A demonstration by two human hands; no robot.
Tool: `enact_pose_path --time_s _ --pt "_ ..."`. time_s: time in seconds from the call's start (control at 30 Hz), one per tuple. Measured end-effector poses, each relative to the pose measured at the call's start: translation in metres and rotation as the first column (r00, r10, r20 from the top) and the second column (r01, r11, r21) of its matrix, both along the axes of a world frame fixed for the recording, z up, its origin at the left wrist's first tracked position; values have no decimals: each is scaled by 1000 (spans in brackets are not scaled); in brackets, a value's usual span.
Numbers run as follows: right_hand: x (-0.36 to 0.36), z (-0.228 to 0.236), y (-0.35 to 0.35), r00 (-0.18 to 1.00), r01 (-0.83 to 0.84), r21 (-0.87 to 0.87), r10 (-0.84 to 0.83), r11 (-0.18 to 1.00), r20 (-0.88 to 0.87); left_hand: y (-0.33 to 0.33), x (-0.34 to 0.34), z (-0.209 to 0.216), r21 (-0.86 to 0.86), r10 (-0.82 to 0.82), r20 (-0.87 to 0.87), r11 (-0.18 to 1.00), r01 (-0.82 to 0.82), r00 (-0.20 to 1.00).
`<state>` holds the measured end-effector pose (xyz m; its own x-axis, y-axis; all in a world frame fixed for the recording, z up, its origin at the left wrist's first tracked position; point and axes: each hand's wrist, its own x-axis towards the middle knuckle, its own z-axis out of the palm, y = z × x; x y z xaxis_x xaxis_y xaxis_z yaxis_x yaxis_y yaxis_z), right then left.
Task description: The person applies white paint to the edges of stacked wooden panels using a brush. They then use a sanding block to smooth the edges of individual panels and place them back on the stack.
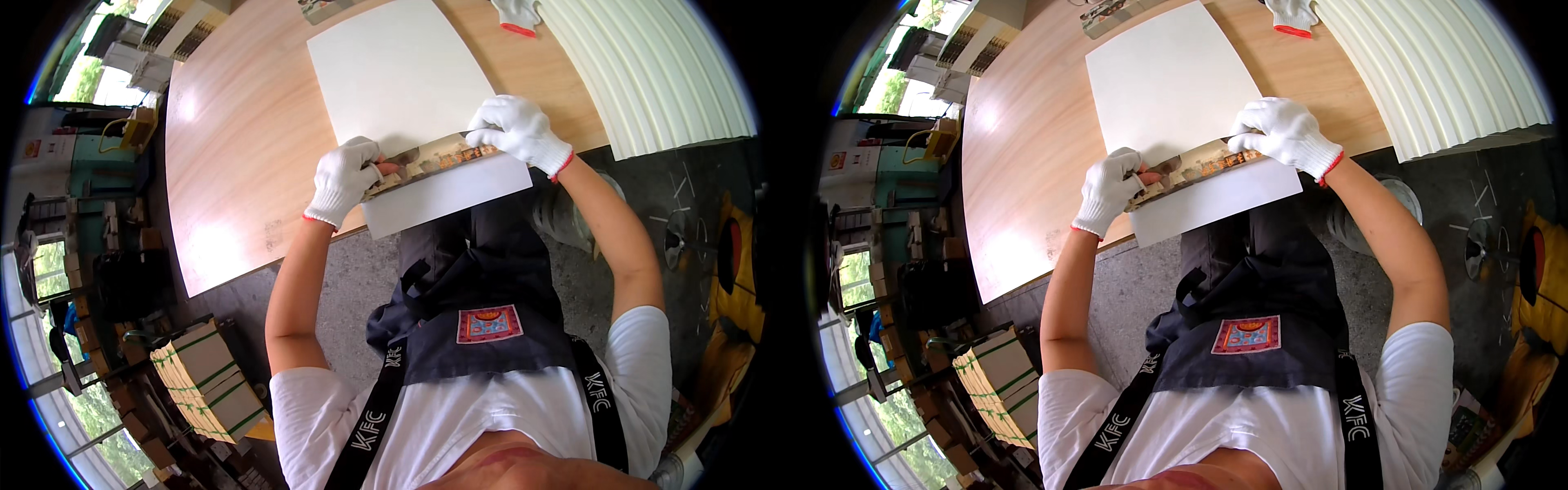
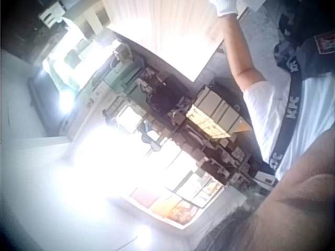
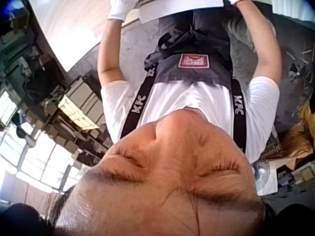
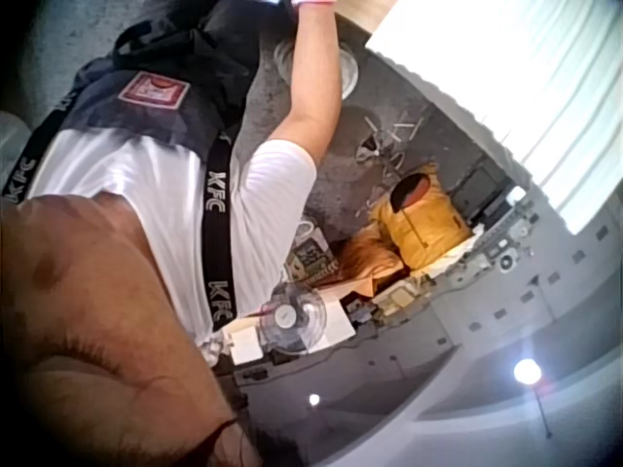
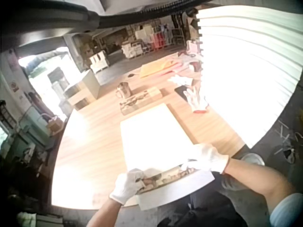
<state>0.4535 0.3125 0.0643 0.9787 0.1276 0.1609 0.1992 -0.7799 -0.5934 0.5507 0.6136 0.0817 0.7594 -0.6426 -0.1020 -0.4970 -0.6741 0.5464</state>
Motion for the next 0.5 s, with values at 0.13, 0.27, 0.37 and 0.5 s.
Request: enact_pose_path --time_s 0.13,0.27,0.37,0.5 --pt "0 -2 1 994 -15 43 10 999 112 -6 15 4 84 -109 -61 990 114 992" --pt "8 -3 0 1000 -20 -6 20 1000 6 -34 37 32 392 -403 -10 841 374 915" --pt "8 -3 -1 1000 -2 -33 2 999 -10 -70 46 48 581 -658 -58 589 562 750" --pt "6 -9 0 998 8 -40 -5 999 58 -106 43 52 662 -839 -219 247 707 498"
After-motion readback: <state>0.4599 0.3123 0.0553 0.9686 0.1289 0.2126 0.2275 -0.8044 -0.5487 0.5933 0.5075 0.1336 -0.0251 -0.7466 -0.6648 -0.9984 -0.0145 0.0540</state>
